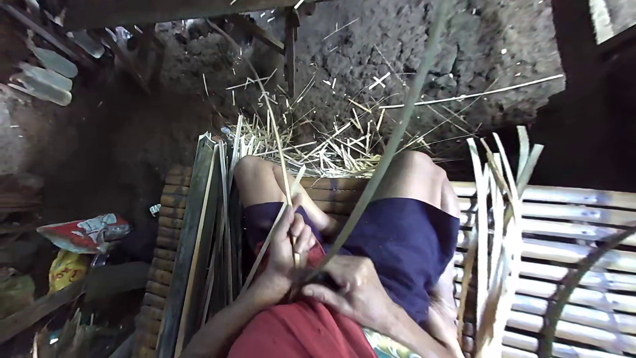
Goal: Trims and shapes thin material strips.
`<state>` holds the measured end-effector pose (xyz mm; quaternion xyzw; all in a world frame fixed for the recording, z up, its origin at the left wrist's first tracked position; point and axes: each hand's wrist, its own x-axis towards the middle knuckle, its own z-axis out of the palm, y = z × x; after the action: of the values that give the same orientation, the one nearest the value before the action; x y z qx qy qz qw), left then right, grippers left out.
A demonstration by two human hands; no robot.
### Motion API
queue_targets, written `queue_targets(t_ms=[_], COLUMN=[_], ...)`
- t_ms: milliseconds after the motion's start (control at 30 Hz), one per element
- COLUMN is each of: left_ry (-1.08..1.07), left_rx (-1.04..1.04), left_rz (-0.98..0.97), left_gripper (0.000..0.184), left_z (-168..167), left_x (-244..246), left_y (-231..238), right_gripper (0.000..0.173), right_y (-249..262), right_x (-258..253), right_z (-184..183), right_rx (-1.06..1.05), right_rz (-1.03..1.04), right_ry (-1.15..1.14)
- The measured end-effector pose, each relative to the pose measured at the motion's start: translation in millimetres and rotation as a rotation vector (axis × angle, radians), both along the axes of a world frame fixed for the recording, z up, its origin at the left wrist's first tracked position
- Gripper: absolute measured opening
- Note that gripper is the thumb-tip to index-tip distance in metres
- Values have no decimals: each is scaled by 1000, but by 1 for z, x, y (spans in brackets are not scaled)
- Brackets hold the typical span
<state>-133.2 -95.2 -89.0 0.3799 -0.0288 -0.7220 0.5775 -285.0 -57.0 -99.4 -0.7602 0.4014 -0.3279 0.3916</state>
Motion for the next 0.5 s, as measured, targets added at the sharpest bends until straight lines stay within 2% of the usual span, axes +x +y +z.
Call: queue_targets(t_ms=[100,133,233,300,367,433,500], left_ry=[-65,-54,-42,-174,-547,-911,-1054], left_rx=[-10,-92,-222,-262,-217,-159,14], left_rz=[15,-1,7,-50,-270,-656,-970], left_gripper=[37,35,40,43,43,40,34], left_z=[-13,-19,-17,-11,-3,0,0], left_x=[16,24,41,55,82,127,178], left_y=[-35,-47,-75,-74,-53,-14,44], right_gripper=[51,51,46,44,40,35,35], right_y=[11,9,-15,-40,-62,-79,-89], right_x=[5,4,-9,-25,-44,-61,-77], right_z=[-1,1,8,9,7,3,-2], right_rx=[-121,-115,64,222,333,390,372], right_rz=[93,72,-102,-211,-258,-273,-275], right_ry=[39,51,144,232,289,303,302])
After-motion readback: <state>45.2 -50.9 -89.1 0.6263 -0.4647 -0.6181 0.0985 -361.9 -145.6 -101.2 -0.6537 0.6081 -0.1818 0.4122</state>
